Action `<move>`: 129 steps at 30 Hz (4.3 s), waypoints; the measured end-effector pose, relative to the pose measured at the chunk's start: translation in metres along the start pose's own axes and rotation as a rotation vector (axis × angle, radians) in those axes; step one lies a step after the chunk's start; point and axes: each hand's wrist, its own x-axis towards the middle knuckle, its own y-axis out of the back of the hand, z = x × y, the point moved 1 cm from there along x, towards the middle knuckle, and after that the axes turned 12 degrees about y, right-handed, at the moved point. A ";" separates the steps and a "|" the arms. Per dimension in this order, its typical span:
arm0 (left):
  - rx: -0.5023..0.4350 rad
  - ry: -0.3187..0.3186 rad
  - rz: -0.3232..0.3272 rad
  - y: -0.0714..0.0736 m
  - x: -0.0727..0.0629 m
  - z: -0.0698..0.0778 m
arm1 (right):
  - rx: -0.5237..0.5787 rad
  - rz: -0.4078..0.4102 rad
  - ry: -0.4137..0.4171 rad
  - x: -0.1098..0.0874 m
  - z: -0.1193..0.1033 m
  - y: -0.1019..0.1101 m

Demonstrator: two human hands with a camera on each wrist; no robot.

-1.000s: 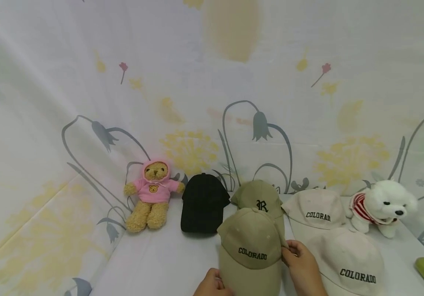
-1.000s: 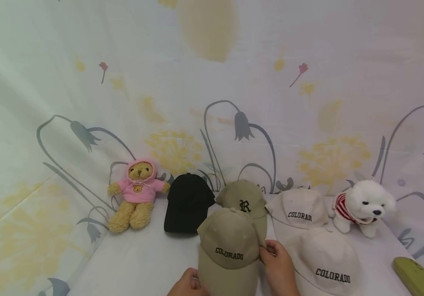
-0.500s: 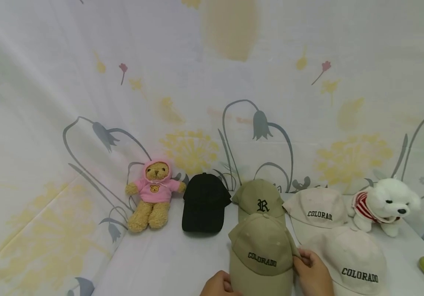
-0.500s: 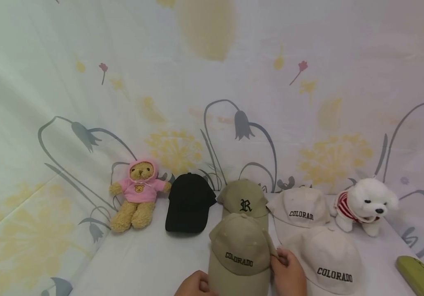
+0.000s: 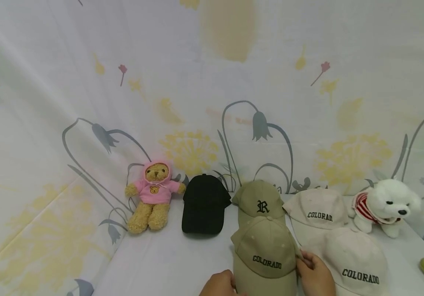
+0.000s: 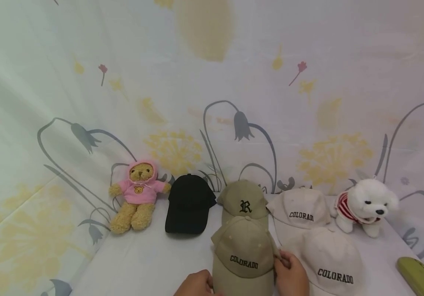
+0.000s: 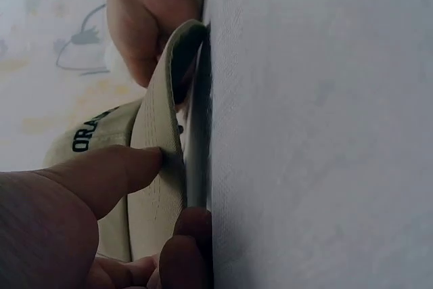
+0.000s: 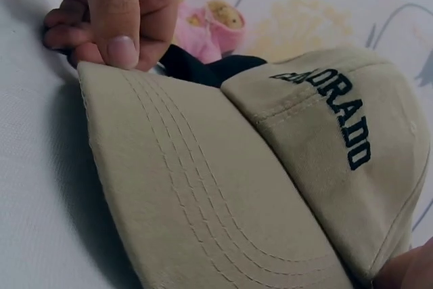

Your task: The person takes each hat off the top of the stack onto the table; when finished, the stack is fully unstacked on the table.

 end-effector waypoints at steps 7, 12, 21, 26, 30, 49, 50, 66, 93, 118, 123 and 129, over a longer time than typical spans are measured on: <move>0.116 -0.060 -0.076 0.002 0.008 0.002 | -0.022 -0.007 -0.002 -0.002 0.000 -0.002; 0.163 -0.120 -0.087 0.003 0.009 0.003 | -0.033 -0.012 0.004 -0.004 -0.003 -0.004; 0.164 -0.083 -0.040 0.000 0.008 0.004 | 0.006 -0.092 -0.029 -0.005 -0.006 -0.005; 0.139 -0.074 -0.038 0.000 0.008 0.003 | -0.031 -0.125 0.004 -0.004 -0.006 -0.007; 0.116 -0.074 -0.049 0.001 0.010 0.000 | -0.068 -0.136 0.037 -0.002 -0.006 -0.008; -0.027 -0.042 -0.135 0.041 0.017 -0.023 | -0.107 -0.074 0.076 -0.002 -0.036 0.008; -0.035 -0.035 -0.129 0.045 0.017 -0.025 | -0.100 -0.069 0.078 -0.002 -0.039 0.009; -0.088 -0.053 0.156 0.120 0.027 -0.050 | 0.046 -0.065 0.320 0.004 -0.120 -0.021; -0.478 0.142 0.304 0.147 0.083 -0.061 | 0.270 -0.198 0.271 0.094 -0.176 -0.134; -0.705 0.044 0.266 0.134 0.092 -0.061 | 0.407 -0.115 0.106 0.132 -0.152 -0.197; -0.731 0.045 0.253 0.131 0.092 -0.063 | 0.370 -0.162 0.117 0.134 -0.145 -0.198; -0.779 0.056 0.257 0.132 0.092 -0.062 | 0.372 -0.171 0.143 0.136 -0.140 -0.201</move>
